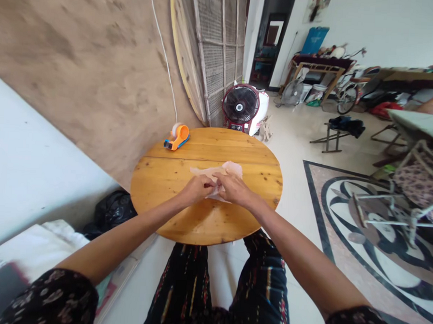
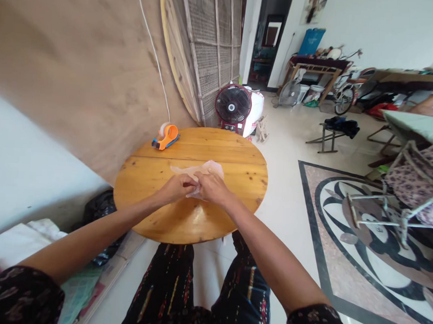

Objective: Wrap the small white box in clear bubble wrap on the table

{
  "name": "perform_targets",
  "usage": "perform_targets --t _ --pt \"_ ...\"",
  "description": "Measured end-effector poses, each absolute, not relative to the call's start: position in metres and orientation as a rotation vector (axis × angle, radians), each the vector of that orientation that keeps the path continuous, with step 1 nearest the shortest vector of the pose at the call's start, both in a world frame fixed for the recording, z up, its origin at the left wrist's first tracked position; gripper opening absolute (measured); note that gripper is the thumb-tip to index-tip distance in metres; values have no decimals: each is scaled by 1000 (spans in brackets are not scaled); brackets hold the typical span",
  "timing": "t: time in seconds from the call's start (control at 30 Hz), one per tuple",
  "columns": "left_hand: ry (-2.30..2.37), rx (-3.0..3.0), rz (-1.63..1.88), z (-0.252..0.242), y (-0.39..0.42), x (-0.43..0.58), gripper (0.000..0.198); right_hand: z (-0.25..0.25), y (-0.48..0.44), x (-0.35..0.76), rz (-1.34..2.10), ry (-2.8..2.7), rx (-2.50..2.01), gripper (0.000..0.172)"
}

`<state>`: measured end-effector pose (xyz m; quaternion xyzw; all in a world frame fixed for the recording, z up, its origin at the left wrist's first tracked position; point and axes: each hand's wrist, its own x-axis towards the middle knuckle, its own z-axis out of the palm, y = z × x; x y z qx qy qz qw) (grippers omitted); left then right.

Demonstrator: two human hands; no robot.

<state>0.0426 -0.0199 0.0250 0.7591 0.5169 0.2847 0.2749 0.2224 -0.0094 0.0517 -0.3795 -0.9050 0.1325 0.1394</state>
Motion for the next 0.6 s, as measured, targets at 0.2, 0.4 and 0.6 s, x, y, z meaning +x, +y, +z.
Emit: perform_targets --t 0.2,0.4,0.6 --pt "1240 2525 1074 0 -19 38 15 53 -2 234 637 -2556 -1110 59" --pt "1051 2732 1176 -4 -20 38 15 54 1 234 720 -2459 -1126 56" --pt "988 2840 1023 4 -20 34 18 43 -23 264 637 -2166 -1347 25"
